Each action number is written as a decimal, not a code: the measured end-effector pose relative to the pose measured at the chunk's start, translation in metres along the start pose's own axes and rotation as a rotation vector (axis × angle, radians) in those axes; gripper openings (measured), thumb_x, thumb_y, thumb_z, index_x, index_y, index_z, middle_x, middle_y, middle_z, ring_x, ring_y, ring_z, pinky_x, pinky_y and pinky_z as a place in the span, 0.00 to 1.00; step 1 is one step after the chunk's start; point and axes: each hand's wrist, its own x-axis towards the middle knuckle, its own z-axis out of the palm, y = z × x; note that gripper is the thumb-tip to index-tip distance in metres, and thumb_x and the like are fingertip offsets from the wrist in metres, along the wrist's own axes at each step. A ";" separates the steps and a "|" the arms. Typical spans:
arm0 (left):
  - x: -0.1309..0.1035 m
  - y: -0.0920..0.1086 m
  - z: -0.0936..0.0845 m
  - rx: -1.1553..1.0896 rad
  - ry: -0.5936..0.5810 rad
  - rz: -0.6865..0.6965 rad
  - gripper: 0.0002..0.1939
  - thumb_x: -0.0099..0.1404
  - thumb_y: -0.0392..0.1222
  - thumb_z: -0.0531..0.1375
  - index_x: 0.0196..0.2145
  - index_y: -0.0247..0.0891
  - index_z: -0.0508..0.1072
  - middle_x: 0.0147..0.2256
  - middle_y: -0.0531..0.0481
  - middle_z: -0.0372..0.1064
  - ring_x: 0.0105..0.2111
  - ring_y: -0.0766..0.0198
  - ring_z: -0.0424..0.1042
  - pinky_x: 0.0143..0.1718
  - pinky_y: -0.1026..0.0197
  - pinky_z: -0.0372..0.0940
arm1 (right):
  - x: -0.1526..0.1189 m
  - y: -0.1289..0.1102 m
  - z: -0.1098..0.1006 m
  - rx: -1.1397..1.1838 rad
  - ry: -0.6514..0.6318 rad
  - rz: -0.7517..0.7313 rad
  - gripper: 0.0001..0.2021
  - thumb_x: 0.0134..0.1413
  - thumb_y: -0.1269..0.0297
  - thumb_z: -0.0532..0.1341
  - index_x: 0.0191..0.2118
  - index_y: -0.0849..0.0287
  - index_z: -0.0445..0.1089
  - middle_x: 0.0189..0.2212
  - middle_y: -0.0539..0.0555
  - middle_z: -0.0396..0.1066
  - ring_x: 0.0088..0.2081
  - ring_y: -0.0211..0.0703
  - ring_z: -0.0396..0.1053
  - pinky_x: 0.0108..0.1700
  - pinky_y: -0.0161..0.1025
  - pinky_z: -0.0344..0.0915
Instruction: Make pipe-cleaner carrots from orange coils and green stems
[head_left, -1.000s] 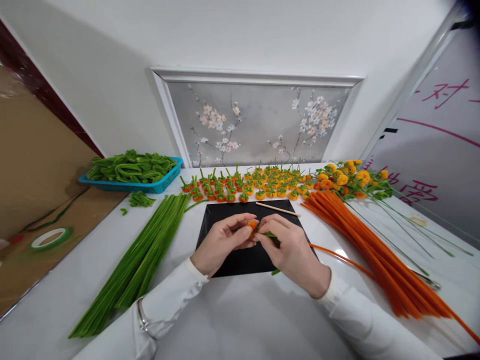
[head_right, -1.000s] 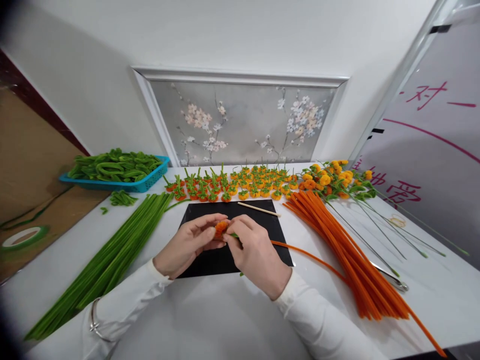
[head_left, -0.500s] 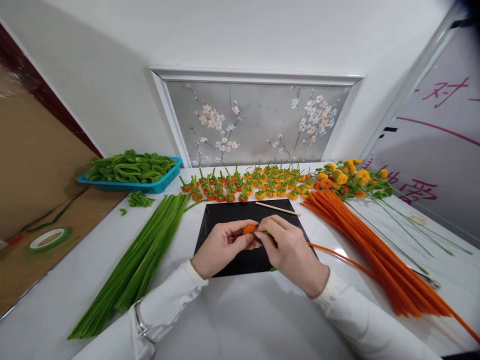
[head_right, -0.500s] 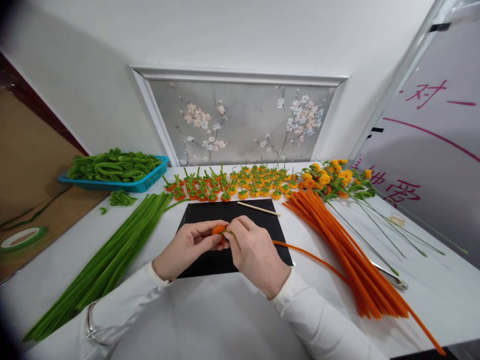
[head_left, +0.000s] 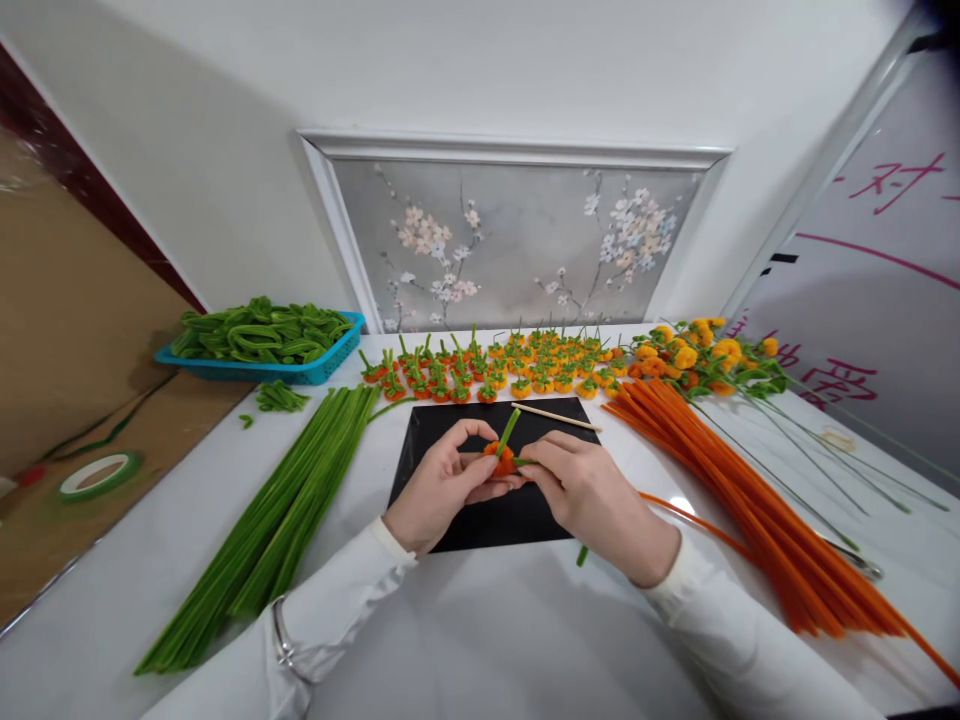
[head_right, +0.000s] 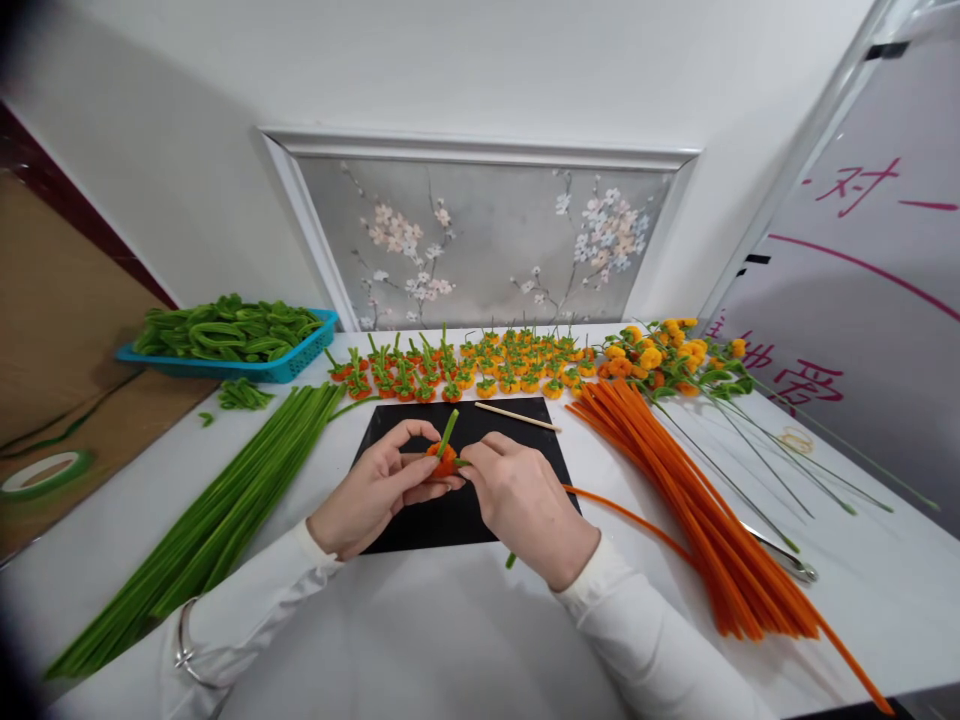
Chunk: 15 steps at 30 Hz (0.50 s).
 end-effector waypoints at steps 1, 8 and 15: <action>0.000 -0.001 0.000 0.010 0.020 -0.006 0.14 0.60 0.42 0.62 0.41 0.38 0.62 0.32 0.49 0.76 0.35 0.63 0.77 0.38 0.64 0.70 | -0.001 -0.001 -0.001 -0.070 -0.016 -0.024 0.07 0.59 0.74 0.54 0.38 0.58 0.69 0.32 0.53 0.70 0.32 0.39 0.68 0.32 0.34 0.61; 0.000 -0.003 0.007 0.171 0.049 -0.035 0.08 0.57 0.39 0.62 0.33 0.32 0.70 0.27 0.50 0.74 0.29 0.65 0.76 0.34 0.65 0.69 | 0.002 -0.009 -0.006 -0.392 0.012 -0.258 0.07 0.61 0.71 0.55 0.37 0.58 0.69 0.35 0.54 0.69 0.36 0.43 0.64 0.35 0.40 0.56; -0.002 -0.003 0.005 0.355 -0.109 0.052 0.03 0.54 0.30 0.60 0.24 0.32 0.71 0.22 0.52 0.71 0.25 0.67 0.72 0.30 0.66 0.67 | 0.010 -0.002 -0.006 -0.284 -0.012 -0.518 0.08 0.63 0.69 0.53 0.37 0.58 0.68 0.46 0.53 0.69 0.56 0.44 0.56 0.49 0.45 0.55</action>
